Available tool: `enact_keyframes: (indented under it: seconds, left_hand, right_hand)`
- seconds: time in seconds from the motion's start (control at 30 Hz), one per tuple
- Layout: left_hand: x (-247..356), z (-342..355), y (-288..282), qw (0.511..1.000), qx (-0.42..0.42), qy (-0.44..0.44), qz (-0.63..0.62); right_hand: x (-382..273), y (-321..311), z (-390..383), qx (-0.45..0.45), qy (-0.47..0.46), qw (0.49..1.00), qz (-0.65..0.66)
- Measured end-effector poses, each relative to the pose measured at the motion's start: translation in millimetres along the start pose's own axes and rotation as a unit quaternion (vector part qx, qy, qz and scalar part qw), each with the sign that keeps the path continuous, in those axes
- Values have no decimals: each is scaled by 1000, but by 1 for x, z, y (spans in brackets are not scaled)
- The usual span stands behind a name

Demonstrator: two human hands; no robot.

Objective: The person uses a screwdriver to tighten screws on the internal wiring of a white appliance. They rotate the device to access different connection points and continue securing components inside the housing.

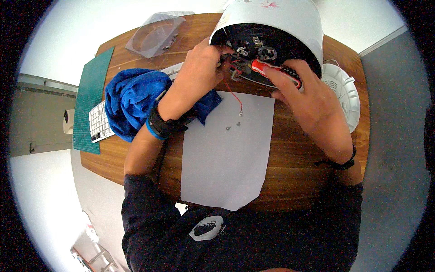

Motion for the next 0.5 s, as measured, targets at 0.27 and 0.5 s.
enact_keyframes:
  seconds: [0.27, 0.5]
  left_hand:
    - [-5, -6, 4, 1000, -18, 7, 3]
    - [-3, -4, 5, 1000, -28, -4, 9]
  right_hand:
    - [-27, -7, -11, 63, -182, 981, -13]
    - [-6, 0, -4, -71, 24, 996, -51]
Point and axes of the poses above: each hand's wrist, its own z-axis towards the middle knuckle, its own y-axis out of the palm, x = y × z, the point moved 10 cm from there along z, towards the middle knuckle, and after that the axes turned 12 degrees about y, right-handed, at the moved point
